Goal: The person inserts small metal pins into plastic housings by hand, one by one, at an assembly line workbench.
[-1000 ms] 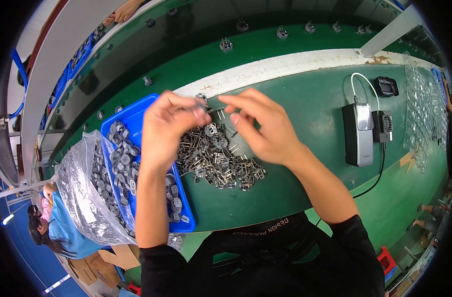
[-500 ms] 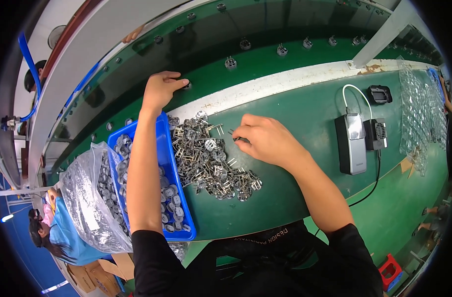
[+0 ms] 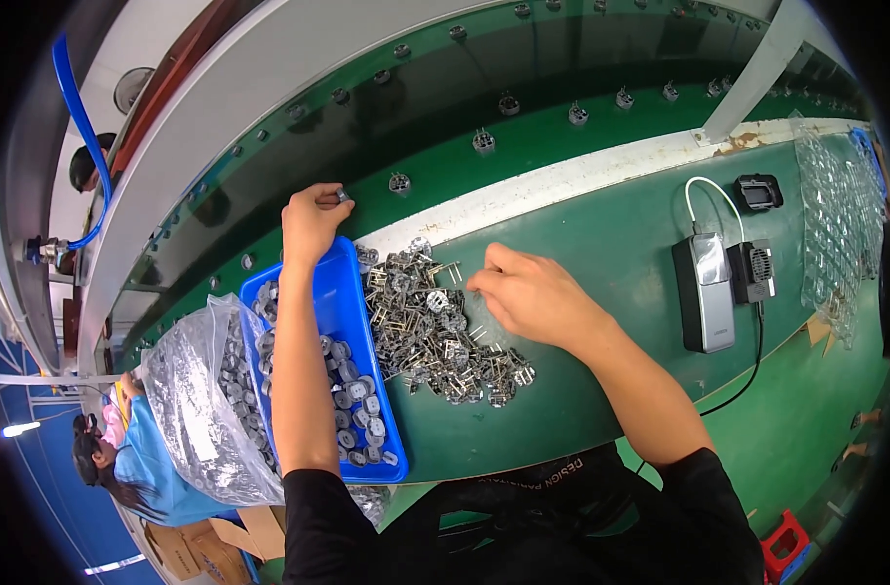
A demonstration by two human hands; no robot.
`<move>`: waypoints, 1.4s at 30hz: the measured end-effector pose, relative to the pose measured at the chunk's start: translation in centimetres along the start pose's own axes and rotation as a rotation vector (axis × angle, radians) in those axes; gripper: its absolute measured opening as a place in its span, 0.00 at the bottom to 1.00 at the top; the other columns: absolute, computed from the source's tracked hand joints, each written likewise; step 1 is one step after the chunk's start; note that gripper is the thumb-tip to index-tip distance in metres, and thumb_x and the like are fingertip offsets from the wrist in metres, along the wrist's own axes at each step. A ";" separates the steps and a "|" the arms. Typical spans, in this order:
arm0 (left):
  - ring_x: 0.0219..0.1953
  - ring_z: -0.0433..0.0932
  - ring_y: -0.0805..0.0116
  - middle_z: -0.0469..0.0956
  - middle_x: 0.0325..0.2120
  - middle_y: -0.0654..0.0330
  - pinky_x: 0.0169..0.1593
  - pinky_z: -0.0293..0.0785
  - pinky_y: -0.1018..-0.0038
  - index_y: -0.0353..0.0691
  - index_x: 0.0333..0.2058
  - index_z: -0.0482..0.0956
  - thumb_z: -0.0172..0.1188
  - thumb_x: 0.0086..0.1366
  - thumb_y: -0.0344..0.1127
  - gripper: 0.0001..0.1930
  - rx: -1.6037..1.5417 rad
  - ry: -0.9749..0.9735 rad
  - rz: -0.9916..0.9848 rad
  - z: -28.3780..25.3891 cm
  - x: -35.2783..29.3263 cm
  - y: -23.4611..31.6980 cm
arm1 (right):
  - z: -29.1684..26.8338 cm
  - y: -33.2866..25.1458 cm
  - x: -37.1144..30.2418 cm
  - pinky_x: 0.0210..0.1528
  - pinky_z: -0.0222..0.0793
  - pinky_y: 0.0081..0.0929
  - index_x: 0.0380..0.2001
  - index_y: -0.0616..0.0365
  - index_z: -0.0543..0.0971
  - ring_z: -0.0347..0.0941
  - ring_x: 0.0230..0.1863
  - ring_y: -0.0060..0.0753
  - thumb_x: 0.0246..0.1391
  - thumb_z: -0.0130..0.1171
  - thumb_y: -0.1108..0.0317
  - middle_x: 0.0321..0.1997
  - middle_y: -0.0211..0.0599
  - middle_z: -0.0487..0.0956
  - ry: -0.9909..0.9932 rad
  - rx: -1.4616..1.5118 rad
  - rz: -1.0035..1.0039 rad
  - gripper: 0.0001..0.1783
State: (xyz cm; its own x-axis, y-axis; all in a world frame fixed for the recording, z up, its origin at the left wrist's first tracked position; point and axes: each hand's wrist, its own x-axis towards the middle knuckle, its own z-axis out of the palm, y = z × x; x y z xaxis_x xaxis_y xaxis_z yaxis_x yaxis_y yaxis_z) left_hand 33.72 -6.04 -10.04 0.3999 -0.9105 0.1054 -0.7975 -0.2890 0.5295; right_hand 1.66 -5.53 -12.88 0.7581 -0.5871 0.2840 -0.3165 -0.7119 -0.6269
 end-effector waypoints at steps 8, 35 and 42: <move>0.27 0.77 0.79 0.79 0.26 0.61 0.32 0.75 0.82 0.31 0.41 0.78 0.68 0.52 0.22 0.16 -0.417 -0.111 0.072 0.9 -9.9 9.0 | -1.8 -1.9 0.9 0.31 0.69 0.23 0.35 0.59 0.84 0.74 0.29 0.25 0.49 0.68 0.75 0.32 0.33 0.80 0.181 0.554 0.038 0.08; 0.27 0.79 0.75 0.82 0.27 0.58 0.34 0.75 0.78 0.27 0.40 0.83 0.65 0.59 0.29 0.12 -0.468 -0.083 -0.053 0.1 -1.9 4.9 | 1.1 0.3 1.4 0.46 0.67 0.34 0.46 0.55 0.80 0.70 0.42 0.39 0.52 0.59 0.76 0.42 0.31 0.76 0.255 0.090 -0.061 0.16; 0.27 0.77 0.73 0.83 0.26 0.60 0.35 0.74 0.74 0.35 0.38 0.86 0.67 0.59 0.39 0.14 -0.064 -0.025 -0.048 1.2 2.8 -2.2 | 2.6 0.1 2.0 0.48 0.60 0.31 0.42 0.50 0.81 0.68 0.45 0.34 0.50 0.63 0.73 0.39 0.28 0.74 0.168 -0.067 -0.172 0.14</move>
State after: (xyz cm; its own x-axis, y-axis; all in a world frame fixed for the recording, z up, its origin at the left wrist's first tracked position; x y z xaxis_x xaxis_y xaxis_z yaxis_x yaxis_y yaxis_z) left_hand 36.08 -8.31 -11.90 0.4253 -0.9032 0.0581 -0.7467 -0.3139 0.5864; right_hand 4.64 -5.76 -14.26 0.7005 -0.5070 0.5023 -0.2325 -0.8275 -0.5110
